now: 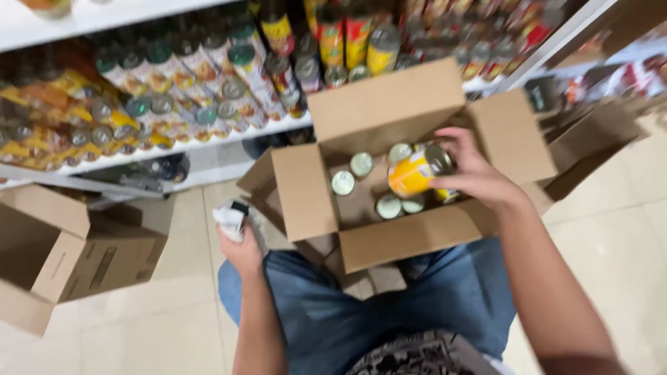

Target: Wiping canned goods with a cloth and placing them onto a grocery store shelf.

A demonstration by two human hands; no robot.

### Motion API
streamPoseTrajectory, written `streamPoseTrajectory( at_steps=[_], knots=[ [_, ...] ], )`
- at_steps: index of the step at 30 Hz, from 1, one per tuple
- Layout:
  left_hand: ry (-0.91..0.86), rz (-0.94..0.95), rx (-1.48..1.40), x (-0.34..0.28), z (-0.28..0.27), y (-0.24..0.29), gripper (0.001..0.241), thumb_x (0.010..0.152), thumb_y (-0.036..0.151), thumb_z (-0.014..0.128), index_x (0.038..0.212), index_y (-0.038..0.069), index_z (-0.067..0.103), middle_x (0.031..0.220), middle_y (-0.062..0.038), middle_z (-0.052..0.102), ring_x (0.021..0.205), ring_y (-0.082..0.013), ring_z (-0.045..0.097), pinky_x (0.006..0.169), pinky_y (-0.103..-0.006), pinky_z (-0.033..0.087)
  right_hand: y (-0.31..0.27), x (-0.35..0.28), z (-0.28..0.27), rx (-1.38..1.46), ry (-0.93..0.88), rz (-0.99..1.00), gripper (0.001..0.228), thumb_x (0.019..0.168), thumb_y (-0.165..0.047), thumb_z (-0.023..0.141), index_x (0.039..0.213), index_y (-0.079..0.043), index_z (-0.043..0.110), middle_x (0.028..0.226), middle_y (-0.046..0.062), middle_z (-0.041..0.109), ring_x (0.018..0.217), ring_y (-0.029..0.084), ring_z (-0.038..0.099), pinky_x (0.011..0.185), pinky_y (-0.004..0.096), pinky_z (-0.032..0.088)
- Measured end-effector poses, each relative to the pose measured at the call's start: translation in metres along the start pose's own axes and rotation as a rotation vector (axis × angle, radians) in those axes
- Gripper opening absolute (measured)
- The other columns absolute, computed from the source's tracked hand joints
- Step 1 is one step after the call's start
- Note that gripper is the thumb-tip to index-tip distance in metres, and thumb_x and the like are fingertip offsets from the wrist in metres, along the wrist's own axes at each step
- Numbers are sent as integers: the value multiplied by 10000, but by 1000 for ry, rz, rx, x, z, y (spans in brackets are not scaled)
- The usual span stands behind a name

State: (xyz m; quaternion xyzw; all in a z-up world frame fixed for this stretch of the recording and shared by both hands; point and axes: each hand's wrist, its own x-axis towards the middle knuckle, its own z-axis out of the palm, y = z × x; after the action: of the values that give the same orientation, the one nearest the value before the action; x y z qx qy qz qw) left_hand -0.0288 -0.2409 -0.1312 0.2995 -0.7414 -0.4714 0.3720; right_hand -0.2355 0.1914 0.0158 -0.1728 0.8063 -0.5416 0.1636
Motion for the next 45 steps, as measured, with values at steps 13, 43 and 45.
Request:
streamPoseTrajectory(
  at_steps=[13,43,45],
  knots=[
    [-554,311,107,-96,0,249,520,933,400,601,1362,108,615,1304,-112,682,1139,-331,714,942,-400,582,-51,-50,99,1618,-380,38,632,1129,-504,502,1556,-38,504,1319,195,656,1087,374,646,931,504,532],
    [-307,639,216,-184,-10,300,442,904,285,786,1322,185,681,1497,-269,475,1338,-448,541,1115,-474,438,-95,-103,140,1406,-84,-209,645,1069,-375,467,1594,-10,385,1288,166,651,1135,269,653,1005,425,522],
    [-258,641,157,-175,-3,308,496,937,273,755,1388,142,596,1538,-279,442,1388,-461,507,1155,-483,414,-94,-104,139,1378,-106,-227,637,1074,-378,454,1587,-7,381,1291,169,650,1151,267,651,1018,413,520]
  ],
)
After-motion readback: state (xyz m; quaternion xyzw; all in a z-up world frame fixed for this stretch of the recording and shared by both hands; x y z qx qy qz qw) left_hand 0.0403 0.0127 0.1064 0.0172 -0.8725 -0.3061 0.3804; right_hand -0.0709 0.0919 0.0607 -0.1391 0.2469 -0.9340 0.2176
